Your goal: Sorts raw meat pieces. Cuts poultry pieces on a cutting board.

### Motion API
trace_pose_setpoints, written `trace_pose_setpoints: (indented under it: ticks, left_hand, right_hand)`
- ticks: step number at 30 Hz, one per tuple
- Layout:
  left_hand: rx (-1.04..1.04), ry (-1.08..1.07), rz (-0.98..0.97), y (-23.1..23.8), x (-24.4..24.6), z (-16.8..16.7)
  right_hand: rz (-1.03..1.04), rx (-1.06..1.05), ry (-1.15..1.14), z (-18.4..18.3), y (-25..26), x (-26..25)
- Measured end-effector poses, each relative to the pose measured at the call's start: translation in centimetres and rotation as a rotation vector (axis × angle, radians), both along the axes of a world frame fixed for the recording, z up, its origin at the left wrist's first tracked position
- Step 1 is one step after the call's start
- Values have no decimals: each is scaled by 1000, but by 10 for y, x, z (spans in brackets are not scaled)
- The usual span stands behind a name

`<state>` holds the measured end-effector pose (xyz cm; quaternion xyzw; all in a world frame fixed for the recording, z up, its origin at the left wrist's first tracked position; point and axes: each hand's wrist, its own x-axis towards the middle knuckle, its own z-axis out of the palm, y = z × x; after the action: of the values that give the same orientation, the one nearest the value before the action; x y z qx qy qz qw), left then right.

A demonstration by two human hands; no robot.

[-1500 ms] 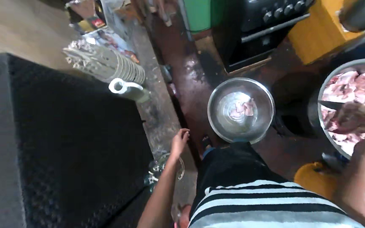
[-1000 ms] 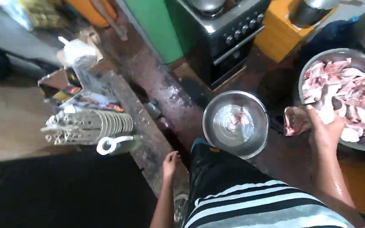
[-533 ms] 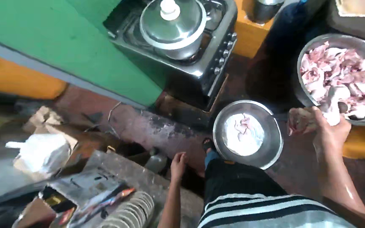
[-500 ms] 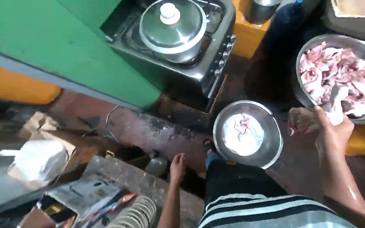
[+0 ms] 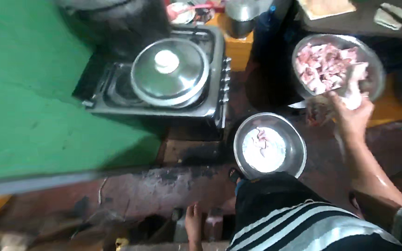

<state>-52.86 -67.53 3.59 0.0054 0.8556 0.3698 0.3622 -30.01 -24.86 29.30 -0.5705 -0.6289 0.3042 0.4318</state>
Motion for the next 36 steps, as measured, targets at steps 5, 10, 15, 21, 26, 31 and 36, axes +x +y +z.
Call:
trace_pose_setpoints:
  ticks: [5, 10, 15, 21, 26, 31, 36]
  left_hand:
    - [31, -63, -131, 20, -6, -10]
    - [109, -96, -392, 93, -5, -13]
    - [367, -48, -582, 156, 8, -3]
    - [427, -20, -682, 185, 1, 62]
    - [770, 239, -881, 214, -25, 156]
    - [1102, 542, -945, 276, -67, 270]
    - [1140, 581, -836, 295, -110, 295]
  right_hand:
    - [115, 74, -3, -4, -8, -8]
    - [145, 114, 5, -12, -18, 15]
    - [192, 219, -18, -23, -21, 55]
    - [37, 218, -61, -24, -22, 77]
    - [21, 261, -207, -10, -3, 95]
    - [7, 411, -143, 9, 35, 101]
    - [-26, 450, -105, 9, 91, 90]
